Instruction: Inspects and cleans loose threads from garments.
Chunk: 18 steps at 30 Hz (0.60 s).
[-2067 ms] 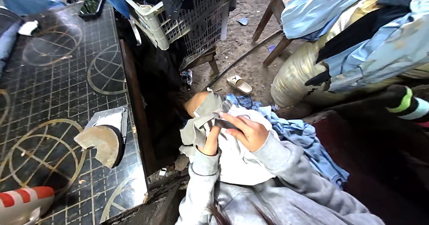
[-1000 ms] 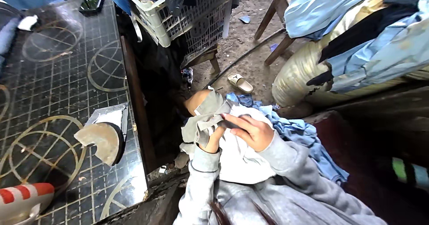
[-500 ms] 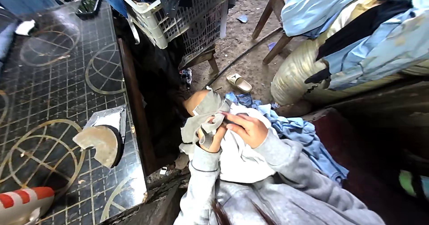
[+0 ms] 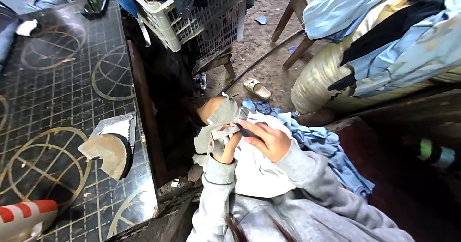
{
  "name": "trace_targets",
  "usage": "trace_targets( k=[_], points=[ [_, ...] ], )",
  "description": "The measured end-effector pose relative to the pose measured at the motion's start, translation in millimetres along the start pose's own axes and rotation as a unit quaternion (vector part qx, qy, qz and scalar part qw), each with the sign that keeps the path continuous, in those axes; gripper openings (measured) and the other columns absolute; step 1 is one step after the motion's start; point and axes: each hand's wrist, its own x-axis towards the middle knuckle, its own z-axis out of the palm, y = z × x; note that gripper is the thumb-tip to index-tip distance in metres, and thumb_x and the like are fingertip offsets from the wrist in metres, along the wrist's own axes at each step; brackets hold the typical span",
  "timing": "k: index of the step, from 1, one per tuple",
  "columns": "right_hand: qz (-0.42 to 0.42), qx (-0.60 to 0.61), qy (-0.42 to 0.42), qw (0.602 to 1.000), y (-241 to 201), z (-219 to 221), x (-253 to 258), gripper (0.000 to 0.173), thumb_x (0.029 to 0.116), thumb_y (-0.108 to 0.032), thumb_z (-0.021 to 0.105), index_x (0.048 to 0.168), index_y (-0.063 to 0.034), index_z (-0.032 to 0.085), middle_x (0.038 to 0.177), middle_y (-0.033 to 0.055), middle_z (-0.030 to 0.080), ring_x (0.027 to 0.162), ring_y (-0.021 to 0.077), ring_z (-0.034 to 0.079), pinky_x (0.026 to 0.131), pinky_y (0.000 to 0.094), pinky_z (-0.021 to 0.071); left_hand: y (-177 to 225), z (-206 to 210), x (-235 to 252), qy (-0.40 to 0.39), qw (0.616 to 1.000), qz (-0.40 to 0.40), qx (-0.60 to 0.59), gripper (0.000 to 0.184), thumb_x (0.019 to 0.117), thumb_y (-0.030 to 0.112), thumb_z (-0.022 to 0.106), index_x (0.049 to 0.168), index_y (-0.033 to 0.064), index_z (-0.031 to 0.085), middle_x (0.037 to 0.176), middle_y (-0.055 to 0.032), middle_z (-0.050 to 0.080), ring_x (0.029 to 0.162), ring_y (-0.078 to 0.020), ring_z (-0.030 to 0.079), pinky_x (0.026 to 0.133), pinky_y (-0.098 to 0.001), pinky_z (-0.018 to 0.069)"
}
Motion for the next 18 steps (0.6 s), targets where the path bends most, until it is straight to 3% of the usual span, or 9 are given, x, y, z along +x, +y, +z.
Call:
trace_targets(
  k=[4,9,14,16,18],
  points=[
    [-0.007,-0.044,0.030,0.999,-1,3,-2,0.045,0.1042,-0.045,0.048,0.134,-0.0196,0.070,0.087,0.0166,0.071,0.063,0.0292,0.068,0.051,0.0442,0.0548,-2,-1,-1,-0.009,0.999,-0.002,-0.048,0.022,0.0780,-0.001,0.075,0.099,0.0007,0.071,0.092,-0.0015,0.076,0.092,-0.0087,0.072,0.088,-0.0307,0.0591],
    [0.036,-0.027,0.032,0.998,-6,9,5,0.040,0.1034,-0.041,0.052,0.126,-0.0167,0.074,0.088,0.0170,0.072,0.065,0.0308,0.069,0.054,0.0468,0.0554,-7,3,1,0.002,0.999,0.041,0.019,0.022,0.0789,0.001,0.076,0.098,-0.0038,0.068,0.090,-0.0030,0.074,0.089,-0.0086,0.071,0.085,-0.0294,0.0591],
    [0.031,0.002,0.017,0.999,-3,7,2,0.043,0.1041,-0.042,0.051,0.130,-0.0147,0.071,0.094,0.0171,0.073,0.070,0.0315,0.071,0.057,0.0486,0.0572,-9,0,1,-0.003,0.999,0.036,0.023,0.022,0.0792,0.003,0.076,0.099,-0.0042,0.069,0.091,-0.0033,0.074,0.090,-0.0086,0.071,0.086,-0.0297,0.0590],
    [0.025,0.026,0.010,0.999,3,7,-1,0.043,0.1043,-0.041,0.051,0.132,-0.0140,0.070,0.100,0.0175,0.074,0.076,0.0321,0.073,0.062,0.0502,0.0586,-9,-1,1,-0.007,0.999,0.023,0.029,0.022,0.0797,0.003,0.075,0.100,-0.0041,0.068,0.091,-0.0034,0.074,0.090,-0.0088,0.070,0.086,-0.0300,0.0587],
    [0.026,0.096,-0.005,0.995,11,4,2,0.042,0.1052,-0.038,0.051,0.131,-0.0099,0.070,0.112,0.0159,0.075,0.091,0.0268,0.075,0.076,0.0469,0.0609,-9,0,3,-0.018,0.998,0.025,0.048,0.025,0.0810,0.007,0.077,0.101,-0.0045,0.067,0.091,-0.0022,0.073,0.089,-0.0072,0.070,0.086,-0.0289,0.0587]
  ],
)
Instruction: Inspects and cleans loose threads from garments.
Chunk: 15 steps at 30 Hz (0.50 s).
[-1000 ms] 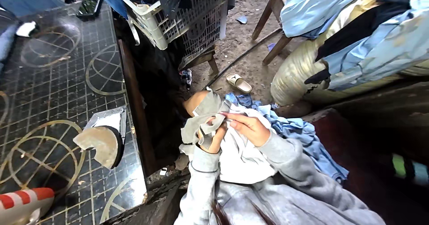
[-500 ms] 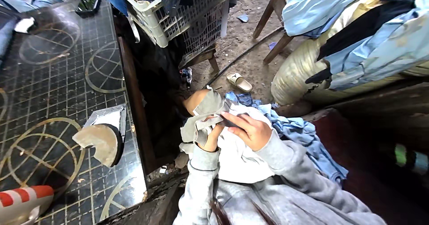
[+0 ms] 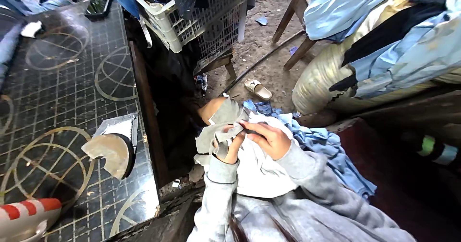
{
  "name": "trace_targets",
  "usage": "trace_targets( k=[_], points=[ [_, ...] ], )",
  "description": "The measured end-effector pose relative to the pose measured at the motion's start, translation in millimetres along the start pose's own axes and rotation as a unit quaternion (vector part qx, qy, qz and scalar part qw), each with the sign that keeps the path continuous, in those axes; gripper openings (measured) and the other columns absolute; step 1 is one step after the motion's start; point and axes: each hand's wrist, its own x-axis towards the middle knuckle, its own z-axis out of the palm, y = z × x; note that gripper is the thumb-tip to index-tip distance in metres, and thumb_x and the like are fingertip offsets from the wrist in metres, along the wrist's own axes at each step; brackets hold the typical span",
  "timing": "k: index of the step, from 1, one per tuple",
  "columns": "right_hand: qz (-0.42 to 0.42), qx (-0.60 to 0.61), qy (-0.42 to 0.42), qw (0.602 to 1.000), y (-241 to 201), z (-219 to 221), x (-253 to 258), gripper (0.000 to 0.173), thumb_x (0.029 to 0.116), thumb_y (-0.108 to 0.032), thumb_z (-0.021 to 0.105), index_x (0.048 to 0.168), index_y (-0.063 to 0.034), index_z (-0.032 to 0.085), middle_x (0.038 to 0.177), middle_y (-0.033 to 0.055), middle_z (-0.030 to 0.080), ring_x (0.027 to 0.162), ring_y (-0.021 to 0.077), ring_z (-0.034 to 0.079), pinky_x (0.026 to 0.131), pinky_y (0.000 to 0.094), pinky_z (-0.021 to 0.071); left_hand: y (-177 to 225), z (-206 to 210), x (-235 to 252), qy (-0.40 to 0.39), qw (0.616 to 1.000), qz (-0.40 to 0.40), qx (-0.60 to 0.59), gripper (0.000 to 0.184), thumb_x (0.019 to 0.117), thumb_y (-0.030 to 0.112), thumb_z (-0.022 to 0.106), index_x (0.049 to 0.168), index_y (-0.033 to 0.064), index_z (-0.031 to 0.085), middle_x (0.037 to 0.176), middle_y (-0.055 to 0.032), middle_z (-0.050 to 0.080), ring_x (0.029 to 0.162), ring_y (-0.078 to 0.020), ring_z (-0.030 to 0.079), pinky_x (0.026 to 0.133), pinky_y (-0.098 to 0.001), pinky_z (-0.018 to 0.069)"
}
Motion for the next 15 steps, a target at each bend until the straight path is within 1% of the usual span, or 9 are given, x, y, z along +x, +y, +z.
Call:
trace_targets(
  k=[1,2,4,6,8,9,11,13,15],
  points=[
    [0.010,0.053,-0.018,0.998,2,-4,4,0.041,0.1057,-0.035,0.051,0.130,-0.0071,0.070,0.118,0.0122,0.074,0.095,0.0166,0.073,0.082,0.0373,0.0599,2,1,1,-0.001,1.000,0.011,0.001,0.024,0.0812,0.007,0.077,0.100,-0.0042,0.068,0.091,-0.0019,0.074,0.088,-0.0070,0.070,0.085,-0.0287,0.0592],
    [0.029,0.125,-0.038,0.991,2,-8,9,0.040,0.1058,-0.030,0.051,0.129,-0.0035,0.069,0.119,0.0070,0.073,0.089,0.0025,0.067,0.080,0.0232,0.0551,5,2,2,-0.002,1.000,0.021,-0.003,0.023,0.0809,0.005,0.077,0.100,-0.0042,0.068,0.091,-0.0022,0.074,0.089,-0.0073,0.071,0.085,-0.0291,0.0596],
    [0.074,0.264,-0.080,0.959,1,-15,17,0.037,0.1050,-0.023,0.051,0.128,0.0024,0.066,0.105,-0.0040,0.070,0.072,-0.0114,0.050,0.065,0.0097,0.0433,9,4,2,0.001,1.000,0.020,-0.014,0.025,0.0799,0.004,0.078,0.101,-0.0044,0.068,0.094,-0.0025,0.075,0.091,-0.0075,0.071,0.087,-0.0292,0.0593],
    [0.092,0.311,-0.105,0.940,0,-20,22,0.037,0.1047,-0.022,0.051,0.128,0.0023,0.065,0.090,-0.0097,0.065,0.064,-0.0117,0.046,0.058,0.0091,0.0396,15,5,2,0.007,0.999,-0.011,-0.036,0.027,0.0795,0.004,0.078,0.103,-0.0040,0.068,0.095,-0.0026,0.075,0.093,-0.0079,0.071,0.089,-0.0299,0.0589],
    [0.077,0.266,-0.117,0.954,-3,-24,20,0.041,0.1044,-0.024,0.050,0.135,0.0009,0.062,0.100,-0.0028,0.069,0.068,-0.0095,0.049,0.063,0.0112,0.0432,21,6,1,0.021,0.996,-0.058,-0.068,0.027,0.0801,0.005,0.077,0.104,-0.0030,0.068,0.095,-0.0021,0.075,0.093,-0.0079,0.071,0.089,-0.0300,0.0591],
    [0.062,0.216,-0.114,0.968,-7,-26,17,0.044,0.1044,-0.028,0.051,0.138,-0.0002,0.061,0.096,0.0019,0.070,0.068,-0.0043,0.051,0.064,0.0163,0.0459,27,7,0,0.021,0.992,-0.095,-0.084,0.024,0.0841,0.006,0.072,0.106,-0.0014,0.065,0.094,-0.0004,0.074,0.092,-0.0065,0.070,0.088,-0.0290,0.0588],
    [0.021,0.132,-0.102,0.986,-16,-28,4,0.053,0.1041,-0.039,0.052,0.138,0.0006,0.059,0.073,0.0048,0.062,0.057,0.0076,0.052,0.056,0.0276,0.0487,47,13,1,0.016,0.980,-0.169,-0.107,0.018,0.0956,0.012,0.056,0.110,0.0026,0.062,0.091,0.0030,0.075,0.089,-0.0039,0.071,0.085,-0.0266,0.0599],
    [-0.001,0.110,-0.133,0.985,-25,-32,-13,0.054,0.1029,-0.045,0.053,0.131,0.0004,0.060,0.067,0.0048,0.060,0.054,0.0113,0.055,0.051,0.0306,0.0501,62,16,5,0.011,0.969,-0.217,-0.119,0.021,0.1009,0.014,0.043,0.109,0.0052,0.061,0.087,0.0037,0.075,0.084,-0.0043,0.072,0.082,-0.0261,0.0610],
    [0.008,0.115,-0.201,0.973,-28,-30,-26,0.055,0.1026,-0.046,0.053,0.133,-0.0009,0.059,0.067,0.0066,0.058,0.054,0.0155,0.055,0.051,0.0352,0.0495,67,11,10,-0.013,0.959,-0.244,-0.145,0.022,0.1015,0.014,0.039,0.107,0.0070,0.060,0.085,0.0027,0.075,0.081,-0.0059,0.073,0.079,-0.0270,0.0617]
  ],
)
